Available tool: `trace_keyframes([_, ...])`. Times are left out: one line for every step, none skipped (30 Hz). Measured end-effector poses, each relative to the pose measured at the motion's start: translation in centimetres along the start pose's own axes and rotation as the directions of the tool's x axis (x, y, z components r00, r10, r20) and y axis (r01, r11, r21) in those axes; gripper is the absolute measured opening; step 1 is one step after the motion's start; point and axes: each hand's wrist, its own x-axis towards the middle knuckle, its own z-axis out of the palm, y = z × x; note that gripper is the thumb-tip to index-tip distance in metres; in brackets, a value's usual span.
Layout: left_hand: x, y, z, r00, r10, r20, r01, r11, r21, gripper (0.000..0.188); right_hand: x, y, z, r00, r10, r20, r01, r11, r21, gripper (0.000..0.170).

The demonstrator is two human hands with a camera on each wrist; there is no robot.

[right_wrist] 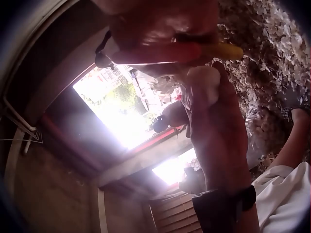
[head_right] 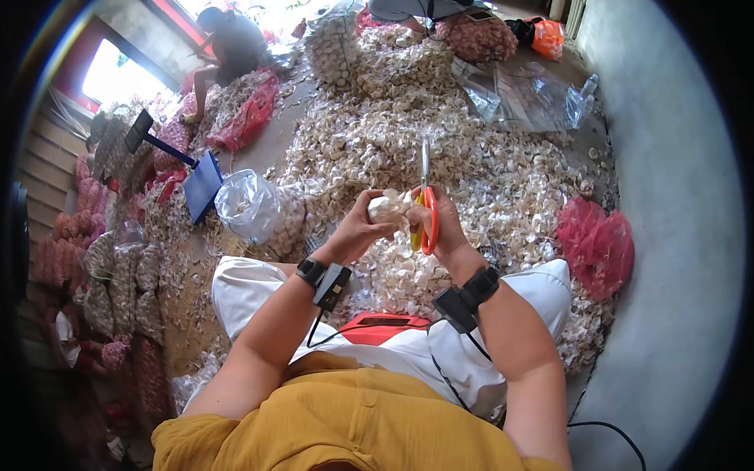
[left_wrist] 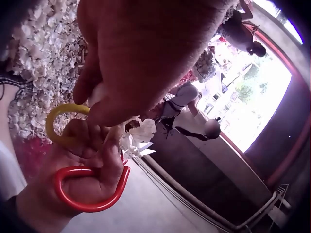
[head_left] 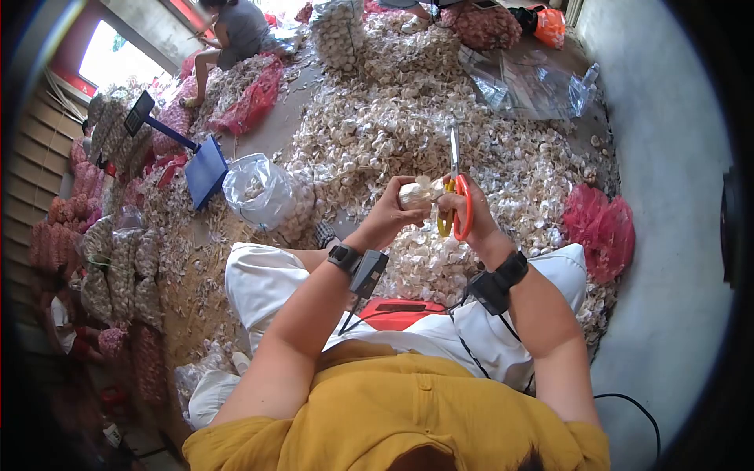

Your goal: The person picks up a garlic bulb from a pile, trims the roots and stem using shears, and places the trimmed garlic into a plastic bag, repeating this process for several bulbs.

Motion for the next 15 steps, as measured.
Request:
trace_keyframes([-0.1,0.2,0.2,0.995,0.090,0.049,-0.094,0.993,0.075,0.049,-0.1,-0.3,0.0,0.999,0.032,-0.003,-0.032,0.999,0.028,0.034])
trace_keyframes([-0.1,0.3,0.4,0.995,0.082,0.052,-0.086,0.993,0.079,0.049,-0.4,-0.5,0.1,1.000,0.008,0.011,-0.008,1.000,-0.020,0.033])
trace_keyframes([0.1,0.5,0.5,0.996,0.083,0.034,-0.086,0.989,0.116,0.047,-0.7,-0.7,0.4,1.000,0.011,0.006,-0.011,1.000,-0.013,0.033])
trace_keyframes([0.2,0.9,0.8,0.996,0.089,0.017,-0.090,0.984,0.153,0.045,-0.9,-0.9,0.7,0.999,-0.010,0.051,0.011,1.000,-0.012,0.033])
trace_keyframes([0.2,0.9,0.8,0.996,0.085,0.020,-0.087,0.984,0.156,0.045,-0.9,-1.0,0.8,0.995,-0.032,0.097,0.033,0.999,-0.012,0.034])
trace_keyframes([0.2,1.0,0.8,1.000,0.003,-0.030,-0.004,1.000,-0.022,0.041,-0.7,-0.7,0.5,0.980,-0.109,0.169,0.108,0.994,0.010,0.035])
trace_keyframes([0.3,1.1,0.8,0.994,-0.084,-0.064,0.070,0.977,-0.201,0.036,-0.8,-1.1,0.5,0.979,-0.111,0.169,0.111,0.994,0.011,0.035])
trace_keyframes([0.2,1.0,1.1,0.997,-0.040,-0.064,0.020,0.958,-0.287,0.028,-1.0,-1.8,0.7,0.976,-0.151,0.158,0.163,0.985,-0.065,0.036])
trace_keyframes([0.4,0.7,0.8,0.997,-0.041,-0.066,0.020,0.958,-0.287,0.028,-1.0,-2.1,0.8,0.970,-0.190,0.151,0.211,0.967,-0.142,0.038])
trace_keyframes([0.7,0.1,0.2,0.990,-0.093,-0.107,0.040,0.909,-0.415,0.027,-0.5,-1.4,-0.4,0.957,-0.227,0.183,0.278,0.900,-0.337,0.043])
trace_keyframes([1.1,-0.3,-0.4,0.979,-0.147,-0.142,0.049,0.842,-0.537,0.027,-0.3,-1.1,-1.2,0.956,-0.225,0.187,0.277,0.900,-0.335,0.043])
trace_keyframes([1.1,-0.4,-1.8,0.985,-0.162,-0.057,0.104,0.827,-0.553,0.033,-0.3,-0.7,-1.8,0.921,-0.318,0.224,0.389,0.740,-0.549,0.042])
trace_keyframes([0.9,-0.1,-2.1,0.984,-0.164,-0.064,0.102,0.826,-0.555,0.033,-0.4,-0.7,-1.9,0.875,-0.393,0.283,0.465,0.518,-0.718,0.042])
trace_keyframes([0.8,0.2,-2.3,0.982,-0.167,-0.086,0.086,0.808,-0.583,0.034,-0.6,-0.8,-2.0,0.695,-0.532,0.484,0.631,0.128,-0.765,0.046])
trace_keyframes([0.7,0.4,-2.5,0.979,-0.172,-0.108,0.071,0.788,-0.611,0.036,-0.9,-0.8,-1.8,0.698,-0.528,0.485,0.631,0.132,-0.765,0.046])
